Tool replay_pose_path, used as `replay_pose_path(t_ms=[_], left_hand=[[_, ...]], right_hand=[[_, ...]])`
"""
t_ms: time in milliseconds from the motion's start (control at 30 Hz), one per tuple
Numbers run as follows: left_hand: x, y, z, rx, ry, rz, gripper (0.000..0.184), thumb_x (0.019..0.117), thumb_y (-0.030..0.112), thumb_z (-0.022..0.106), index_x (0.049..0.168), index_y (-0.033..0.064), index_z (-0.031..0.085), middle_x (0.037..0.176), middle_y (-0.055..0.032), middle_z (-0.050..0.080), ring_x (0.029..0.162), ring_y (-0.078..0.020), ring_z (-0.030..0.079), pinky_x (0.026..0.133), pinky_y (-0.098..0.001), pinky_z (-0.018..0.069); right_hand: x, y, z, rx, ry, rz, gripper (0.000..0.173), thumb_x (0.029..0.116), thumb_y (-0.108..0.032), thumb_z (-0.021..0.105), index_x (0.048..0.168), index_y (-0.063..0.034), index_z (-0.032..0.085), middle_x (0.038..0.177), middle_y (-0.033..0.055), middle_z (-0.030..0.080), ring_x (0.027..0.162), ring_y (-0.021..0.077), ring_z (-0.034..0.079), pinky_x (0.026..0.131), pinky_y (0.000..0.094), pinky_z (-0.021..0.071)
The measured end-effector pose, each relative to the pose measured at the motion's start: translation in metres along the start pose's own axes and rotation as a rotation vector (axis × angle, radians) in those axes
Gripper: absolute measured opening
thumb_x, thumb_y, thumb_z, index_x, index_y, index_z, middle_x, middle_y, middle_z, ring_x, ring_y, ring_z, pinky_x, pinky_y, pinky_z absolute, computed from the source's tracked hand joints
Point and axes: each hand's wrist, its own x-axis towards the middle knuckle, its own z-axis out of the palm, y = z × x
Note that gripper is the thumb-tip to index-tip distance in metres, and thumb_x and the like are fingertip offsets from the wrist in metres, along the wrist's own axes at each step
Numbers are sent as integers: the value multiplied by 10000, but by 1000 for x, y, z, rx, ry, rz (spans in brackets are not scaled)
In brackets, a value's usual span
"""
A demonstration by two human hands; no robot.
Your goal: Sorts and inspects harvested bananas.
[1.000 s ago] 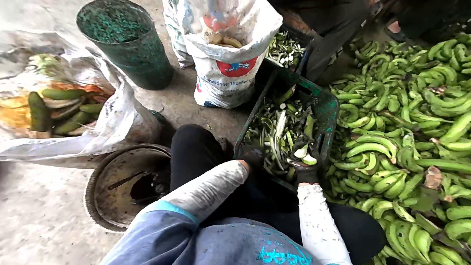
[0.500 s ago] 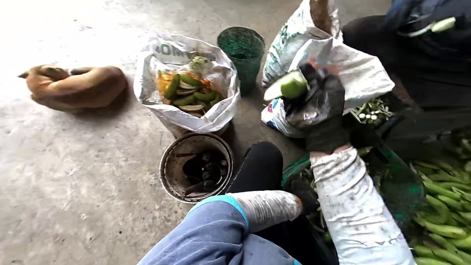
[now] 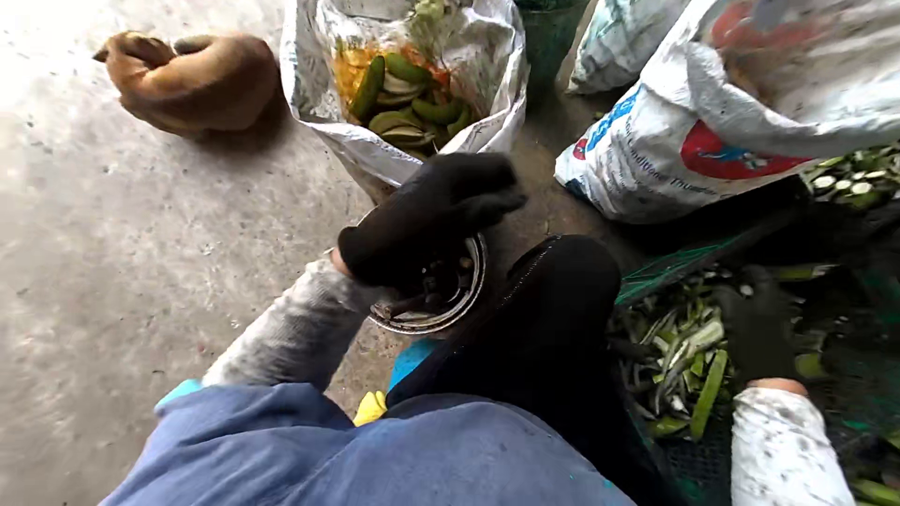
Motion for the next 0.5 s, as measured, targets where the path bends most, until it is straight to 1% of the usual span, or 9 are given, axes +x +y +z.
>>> replay_pose_path(t_ms=[33,67,133,167,200,267,333,400,500], left_hand=[[-12,-18,-4,52,-11,-131,187,1013,284,609,964,126,697,789,45,635,690,-37,589,640,-264,514],[-23,-35,-2,133,-29,-252,192,1004,312,617,964,147,707,809,23,653,718,-85,610,663,-341,522],[-44,-70,13,346,-95,-452,210,1002,317,634,1084,158,743,1010,-72,717,960,-242,674,861,-550,531],[-54,-91,25,460,-137,-499,226,1000,304,638,1136,155,740,1079,-109,723,1046,-303,675,922,-605,511],[-61,-105,36,524,-177,-565,233,997,277,644,1154,127,729,1087,-153,719,1052,-364,674,906,-646,502],[-69,-117,49,517,-256,-726,231,998,246,646,1155,90,714,1093,-186,709,1059,-402,665,897,-659,494],[-72,-121,58,503,-352,-785,255,994,251,651,1192,96,695,1131,-181,699,1096,-400,656,905,-645,498],[-79,-128,70,533,-410,-727,291,973,266,677,1224,119,693,1180,-160,690,1139,-375,644,934,-609,505],[-85,-139,96,593,-477,-687,373,966,327,677,1298,156,673,1312,-166,636,1231,-406,584,929,-618,498]], right_hand=[[-2,10,13,-86,-57,-7,614,1022,-293,575,1532,-1,396,1524,310,415,1424,446,404,1170,596,324],[-4,16,25,-157,-92,-15,651,1013,-316,585,1538,11,382,1543,323,383,1451,466,354,1190,606,284],[-5,15,46,-205,-124,-2,675,989,-299,623,1527,34,389,1550,338,359,1462,487,321,1196,627,255],[-6,11,53,-188,-133,30,683,985,-276,634,1525,54,377,1559,341,342,1473,481,305,1202,621,248],[-7,6,59,-149,-128,63,678,984,-248,632,1525,63,367,1561,338,340,1474,470,309,1202,611,251],[-6,3,70,-77,-96,98,656,984,-220,619,1520,62,366,1543,322,377,1450,444,361,1186,591,297],[-3,4,77,-48,-67,101,635,1000,-227,599,1525,44,368,1545,303,387,1447,419,378,1181,574,316],[-1,5,80,-65,-55,105,592,1016,-232,569,1518,29,393,1539,288,406,1447,412,383,1175,581,321],[-2,10,84,-79,-24,97,543,1038,-247,524,1502,17,429,1525,276,436,1437,407,403,1176,592,312]])
